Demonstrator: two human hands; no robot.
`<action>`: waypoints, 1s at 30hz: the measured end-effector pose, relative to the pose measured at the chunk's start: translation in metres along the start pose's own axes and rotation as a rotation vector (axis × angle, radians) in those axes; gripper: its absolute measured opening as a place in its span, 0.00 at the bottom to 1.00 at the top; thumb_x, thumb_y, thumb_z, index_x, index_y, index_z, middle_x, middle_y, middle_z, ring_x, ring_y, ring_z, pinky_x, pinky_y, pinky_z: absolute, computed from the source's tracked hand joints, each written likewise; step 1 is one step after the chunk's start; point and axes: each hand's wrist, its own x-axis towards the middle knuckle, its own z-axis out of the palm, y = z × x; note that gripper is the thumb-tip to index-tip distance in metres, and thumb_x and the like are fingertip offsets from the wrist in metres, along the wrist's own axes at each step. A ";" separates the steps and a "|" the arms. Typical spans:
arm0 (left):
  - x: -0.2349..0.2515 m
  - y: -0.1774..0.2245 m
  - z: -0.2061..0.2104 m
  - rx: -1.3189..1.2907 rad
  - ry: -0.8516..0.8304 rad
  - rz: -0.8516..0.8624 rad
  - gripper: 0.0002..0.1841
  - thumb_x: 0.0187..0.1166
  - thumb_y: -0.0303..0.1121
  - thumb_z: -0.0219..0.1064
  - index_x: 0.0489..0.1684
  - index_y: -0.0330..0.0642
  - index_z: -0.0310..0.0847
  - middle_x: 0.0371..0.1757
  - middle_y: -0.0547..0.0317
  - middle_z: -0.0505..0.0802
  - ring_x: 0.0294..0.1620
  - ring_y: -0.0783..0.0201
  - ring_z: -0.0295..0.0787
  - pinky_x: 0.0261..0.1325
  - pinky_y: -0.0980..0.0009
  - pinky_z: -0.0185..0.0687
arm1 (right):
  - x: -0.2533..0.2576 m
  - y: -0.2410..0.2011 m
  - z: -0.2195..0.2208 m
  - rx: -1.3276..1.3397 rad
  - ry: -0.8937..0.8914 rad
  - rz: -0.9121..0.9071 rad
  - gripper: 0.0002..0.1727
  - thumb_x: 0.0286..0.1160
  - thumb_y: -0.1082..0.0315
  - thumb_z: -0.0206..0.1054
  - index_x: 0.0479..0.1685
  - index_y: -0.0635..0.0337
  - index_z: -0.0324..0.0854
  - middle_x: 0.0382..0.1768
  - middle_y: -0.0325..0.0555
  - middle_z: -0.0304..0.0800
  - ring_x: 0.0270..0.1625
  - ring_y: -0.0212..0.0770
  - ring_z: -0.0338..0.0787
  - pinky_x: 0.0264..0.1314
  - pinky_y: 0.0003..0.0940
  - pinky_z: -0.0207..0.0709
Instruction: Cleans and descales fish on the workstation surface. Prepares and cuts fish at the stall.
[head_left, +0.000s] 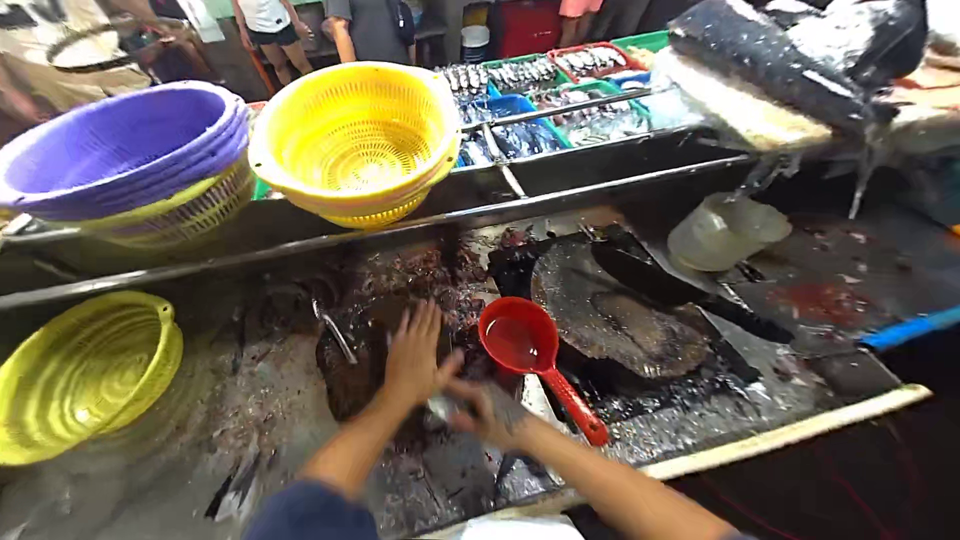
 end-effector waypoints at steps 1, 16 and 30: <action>-0.024 0.018 0.005 -0.014 0.036 -0.005 0.52 0.80 0.74 0.40 0.94 0.39 0.55 0.96 0.50 0.60 0.97 0.53 0.47 0.96 0.39 0.38 | -0.026 0.001 0.006 0.024 -0.029 -0.005 0.29 0.83 0.49 0.67 0.82 0.45 0.76 0.51 0.53 0.96 0.48 0.51 0.96 0.59 0.60 0.87; -0.029 0.012 0.013 0.052 0.126 0.101 0.54 0.78 0.77 0.35 0.93 0.38 0.55 0.94 0.49 0.62 0.96 0.50 0.51 0.94 0.37 0.39 | -0.033 0.004 0.021 0.074 0.014 0.007 0.29 0.83 0.49 0.68 0.82 0.42 0.76 0.60 0.53 0.94 0.59 0.54 0.94 0.67 0.66 0.82; -0.033 0.023 0.014 0.076 0.148 -0.037 0.56 0.76 0.79 0.36 0.94 0.40 0.55 0.95 0.52 0.60 0.97 0.51 0.48 0.94 0.37 0.38 | -0.035 -0.001 0.021 0.067 0.064 -0.008 0.27 0.80 0.55 0.70 0.79 0.46 0.80 0.56 0.51 0.96 0.57 0.50 0.95 0.69 0.60 0.84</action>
